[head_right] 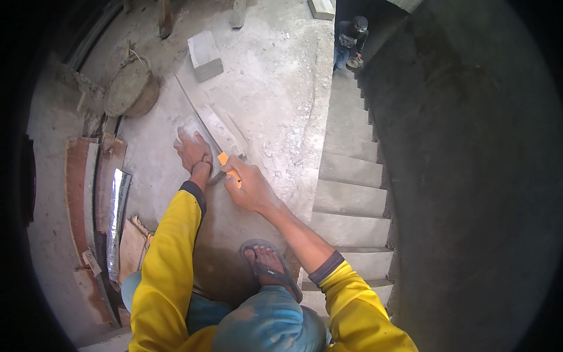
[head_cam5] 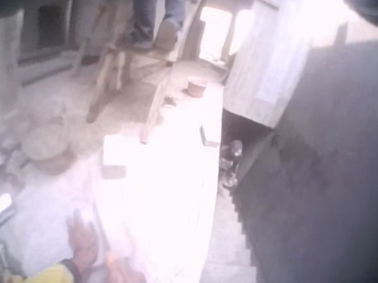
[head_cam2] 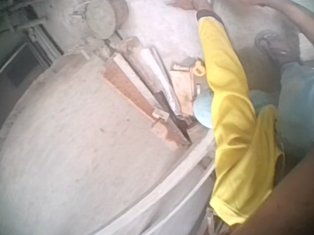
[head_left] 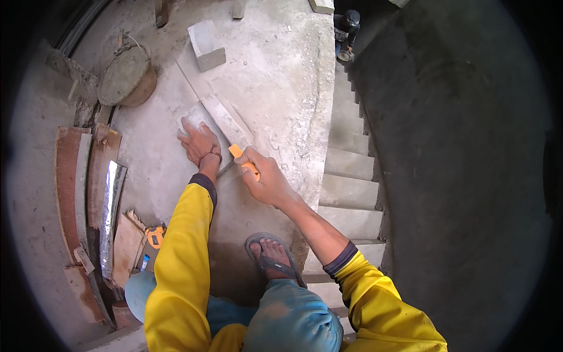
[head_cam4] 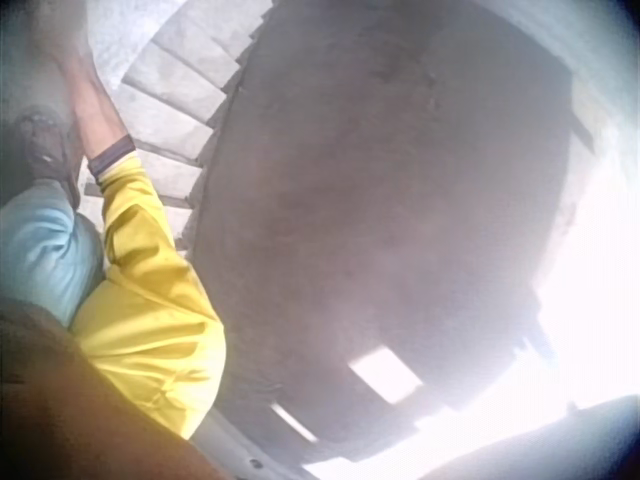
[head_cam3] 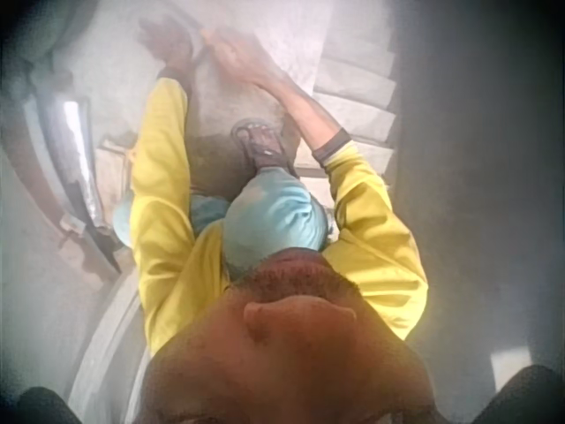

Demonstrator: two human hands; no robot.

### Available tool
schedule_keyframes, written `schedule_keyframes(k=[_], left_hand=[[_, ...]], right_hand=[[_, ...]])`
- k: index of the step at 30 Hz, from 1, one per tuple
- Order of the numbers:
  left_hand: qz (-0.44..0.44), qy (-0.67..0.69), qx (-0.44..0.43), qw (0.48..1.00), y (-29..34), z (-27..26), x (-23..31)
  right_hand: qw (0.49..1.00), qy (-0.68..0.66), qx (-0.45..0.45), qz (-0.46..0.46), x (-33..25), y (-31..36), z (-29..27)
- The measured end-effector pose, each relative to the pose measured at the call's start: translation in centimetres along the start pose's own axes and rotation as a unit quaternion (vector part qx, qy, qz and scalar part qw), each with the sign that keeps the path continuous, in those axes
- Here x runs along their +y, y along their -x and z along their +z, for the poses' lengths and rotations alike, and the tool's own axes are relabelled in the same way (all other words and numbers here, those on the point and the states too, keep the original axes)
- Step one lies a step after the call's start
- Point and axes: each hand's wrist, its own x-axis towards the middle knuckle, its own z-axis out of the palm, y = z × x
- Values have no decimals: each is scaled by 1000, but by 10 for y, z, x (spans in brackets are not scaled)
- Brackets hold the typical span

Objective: The person measures and cuts a brick using a hand saw and tape measure. They repeatedly measure the brick, mark it, and saw it into smaller pieces, handing the cut pieces to another person.

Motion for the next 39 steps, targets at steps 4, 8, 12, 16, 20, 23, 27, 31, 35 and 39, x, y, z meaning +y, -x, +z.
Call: schedule_keyframes(k=[4,8,12,16,20,23,27,31,35,39], left_hand=[[60,-36,54,996,5,11,-10],[27,-24,-2,999,11,-5,12],[39,-23,18,999,1,1,-6],[47,-18,-1,999,6,3,2],[53,-25,-18,998,10,-9,-3],[51,-17,-17,998,5,-5,4],[54,17,-16,998,-2,-3,2],[62,6,-11,998,3,-6,-4],[65,-5,-29,997,5,-8,-1],[49,-18,-39,998,6,-6,7]], right_hand=[[999,24,41,-3,-3,2,5],[987,102,121,-29,-2,12,17],[983,170,42,53,-29,80,5],[986,117,43,110,-28,187,-32],[988,143,46,34,-20,45,13],[992,106,65,31,-22,4,21],[990,129,54,34,-11,74,1],[982,182,46,14,-12,198,-30],[982,185,39,-23,-5,80,-2],[993,107,53,17,-31,-8,13]])
